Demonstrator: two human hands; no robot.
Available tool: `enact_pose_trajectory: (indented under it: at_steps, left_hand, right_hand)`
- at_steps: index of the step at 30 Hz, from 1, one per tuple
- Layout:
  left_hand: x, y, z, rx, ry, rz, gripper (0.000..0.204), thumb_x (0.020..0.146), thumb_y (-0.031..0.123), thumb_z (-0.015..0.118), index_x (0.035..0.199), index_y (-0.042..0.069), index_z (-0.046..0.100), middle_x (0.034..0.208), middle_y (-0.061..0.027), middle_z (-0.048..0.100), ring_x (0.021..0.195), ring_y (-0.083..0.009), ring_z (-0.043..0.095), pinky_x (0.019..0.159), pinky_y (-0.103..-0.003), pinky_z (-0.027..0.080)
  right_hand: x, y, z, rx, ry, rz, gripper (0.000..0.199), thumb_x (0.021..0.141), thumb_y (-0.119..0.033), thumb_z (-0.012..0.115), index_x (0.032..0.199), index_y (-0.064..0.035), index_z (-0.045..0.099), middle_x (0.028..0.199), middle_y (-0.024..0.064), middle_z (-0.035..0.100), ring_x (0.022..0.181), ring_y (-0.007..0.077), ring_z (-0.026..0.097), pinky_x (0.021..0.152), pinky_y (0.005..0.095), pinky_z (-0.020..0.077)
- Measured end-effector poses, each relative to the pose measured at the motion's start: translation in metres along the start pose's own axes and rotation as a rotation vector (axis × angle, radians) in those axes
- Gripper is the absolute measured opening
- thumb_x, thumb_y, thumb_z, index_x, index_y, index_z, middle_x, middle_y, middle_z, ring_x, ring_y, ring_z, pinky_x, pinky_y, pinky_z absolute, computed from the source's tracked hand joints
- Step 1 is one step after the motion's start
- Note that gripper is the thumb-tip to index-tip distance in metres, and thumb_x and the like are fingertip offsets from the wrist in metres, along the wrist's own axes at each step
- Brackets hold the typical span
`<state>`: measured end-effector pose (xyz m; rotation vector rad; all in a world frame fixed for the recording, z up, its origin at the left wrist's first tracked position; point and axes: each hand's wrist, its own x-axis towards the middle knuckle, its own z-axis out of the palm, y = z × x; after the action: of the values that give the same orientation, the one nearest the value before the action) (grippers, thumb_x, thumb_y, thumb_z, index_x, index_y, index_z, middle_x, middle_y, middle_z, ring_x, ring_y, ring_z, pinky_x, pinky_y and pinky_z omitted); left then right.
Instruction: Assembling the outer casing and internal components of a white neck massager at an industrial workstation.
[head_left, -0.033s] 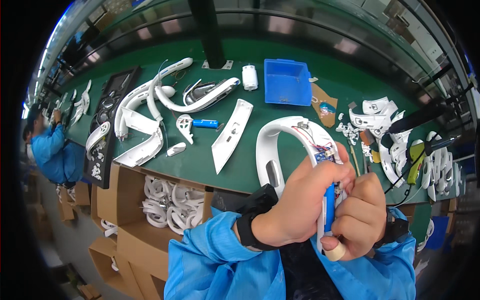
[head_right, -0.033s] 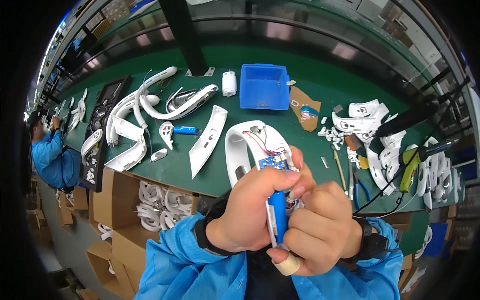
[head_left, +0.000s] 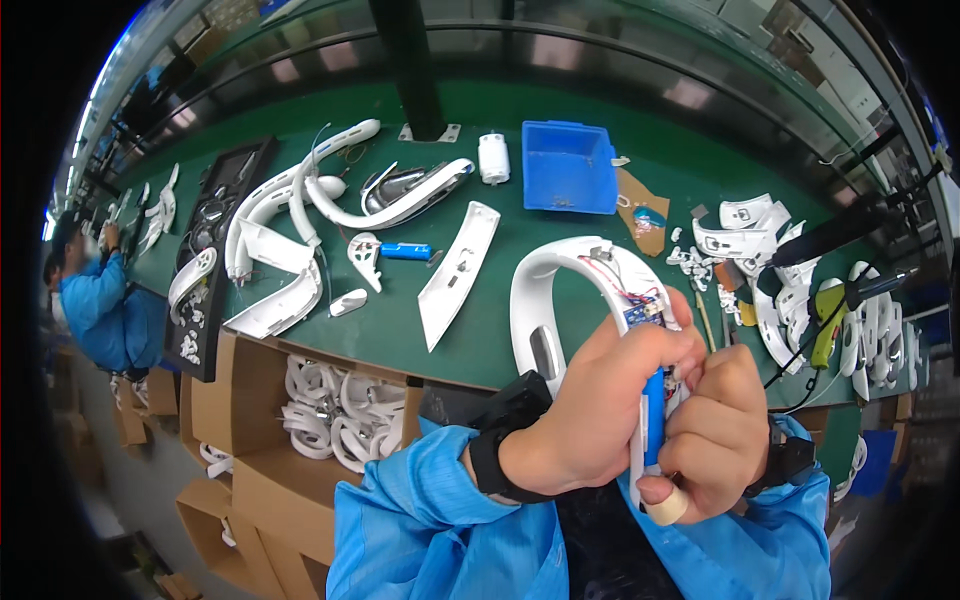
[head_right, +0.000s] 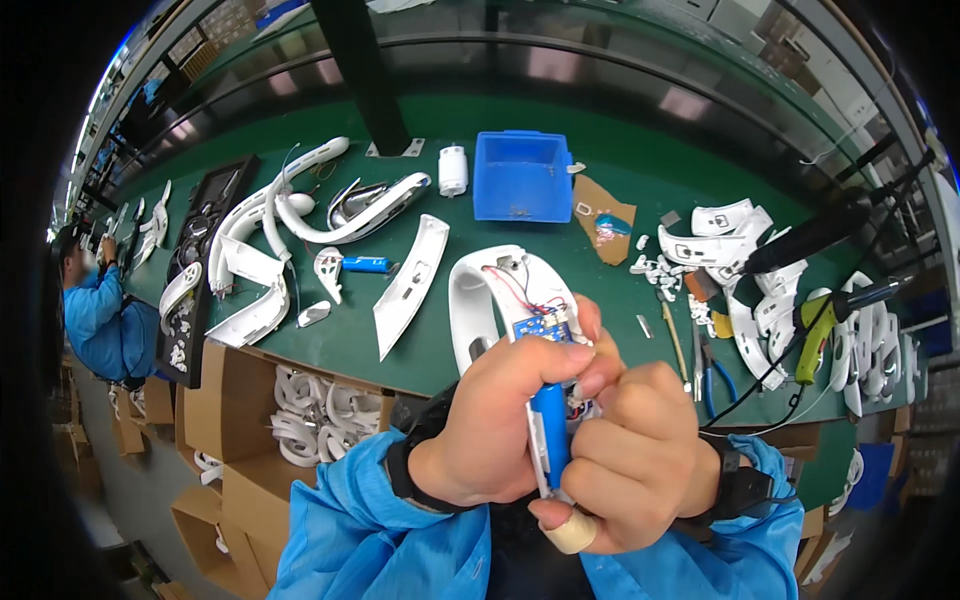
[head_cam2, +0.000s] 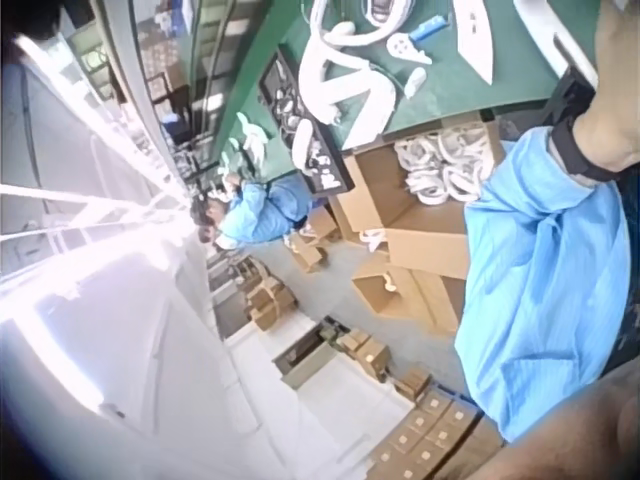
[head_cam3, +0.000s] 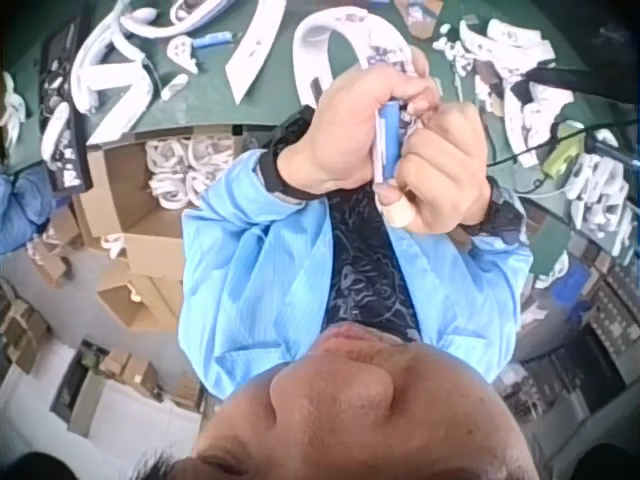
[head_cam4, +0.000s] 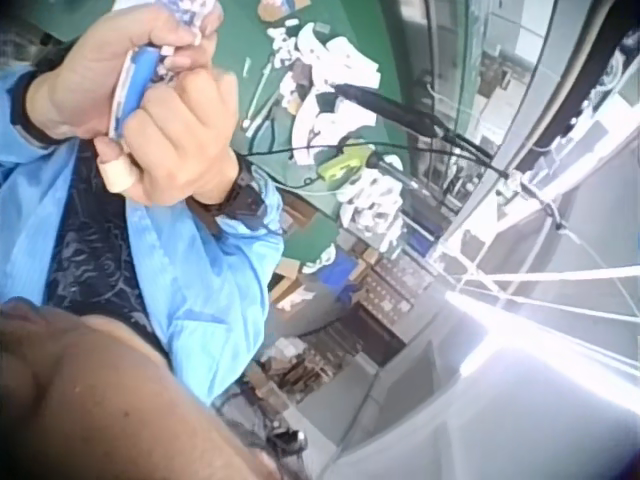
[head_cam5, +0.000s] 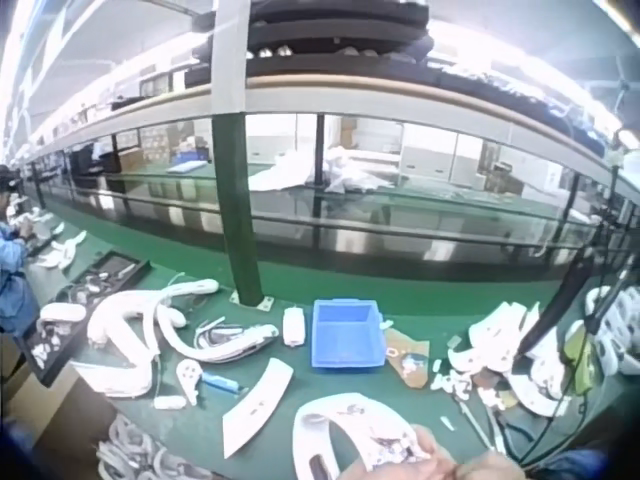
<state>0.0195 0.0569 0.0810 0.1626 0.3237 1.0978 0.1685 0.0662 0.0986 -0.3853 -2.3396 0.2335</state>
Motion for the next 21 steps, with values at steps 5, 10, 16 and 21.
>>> enact_pose_trajectory:
  at_steps: [5, 10, 16, 21]
  left_hand:
    - [-0.001, -0.001, 0.003, 0.045, 0.007, 0.001, 0.018, 0.092, 0.017, 0.052, 0.108, 0.009, 0.052, 0.085, -0.0052, 0.051, 0.077, -0.0130, 0.049, 0.072, -0.027, 0.041]
    - [-0.001, -0.006, 0.009, 0.075, 0.013, -0.019, 0.018, 0.091, 0.016, 0.052, 0.108, 0.009, 0.052, 0.085, -0.0060, 0.051, 0.077, -0.0132, 0.048, 0.071, -0.027, 0.040]
    - [0.004, -0.012, 0.013, 0.107, 0.001, -0.032, 0.018, 0.090, 0.015, 0.053, 0.107, 0.009, 0.052, 0.084, -0.0062, 0.051, 0.076, -0.0129, 0.047, 0.070, -0.027, 0.039]
    - [0.008, -0.015, 0.015, 0.135, -0.009, -0.062, 0.018, 0.090, 0.015, 0.053, 0.107, 0.008, 0.052, 0.084, -0.0063, 0.051, 0.076, -0.0128, 0.046, 0.070, -0.026, 0.038]
  right_hand:
    - [0.001, -0.004, 0.000, 0.015, 0.015, 0.029, 0.033, 0.076, -0.029, 0.071, 0.058, -0.0100, 0.051, 0.060, 0.0012, 0.045, 0.058, 0.0210, 0.042, 0.062, 0.0350, 0.0302]
    - [-0.009, -0.009, -0.002, -0.007, 0.086, 0.031, 0.031, 0.074, -0.026, 0.070, 0.058, -0.0083, 0.051, 0.059, 0.0017, 0.044, 0.057, 0.0211, 0.042, 0.063, 0.0351, 0.0325]
    - [-0.017, -0.008, -0.006, -0.012, 0.123, 0.039, 0.031, 0.075, -0.024, 0.071, 0.058, -0.0080, 0.051, 0.058, 0.0017, 0.043, 0.057, 0.0213, 0.041, 0.063, 0.0349, 0.0335]
    - [-0.023, -0.009, -0.011, -0.024, 0.114, 0.044, 0.032, 0.075, -0.023, 0.071, 0.057, -0.0084, 0.050, 0.057, 0.0014, 0.042, 0.056, 0.0210, 0.041, 0.064, 0.0348, 0.0340]
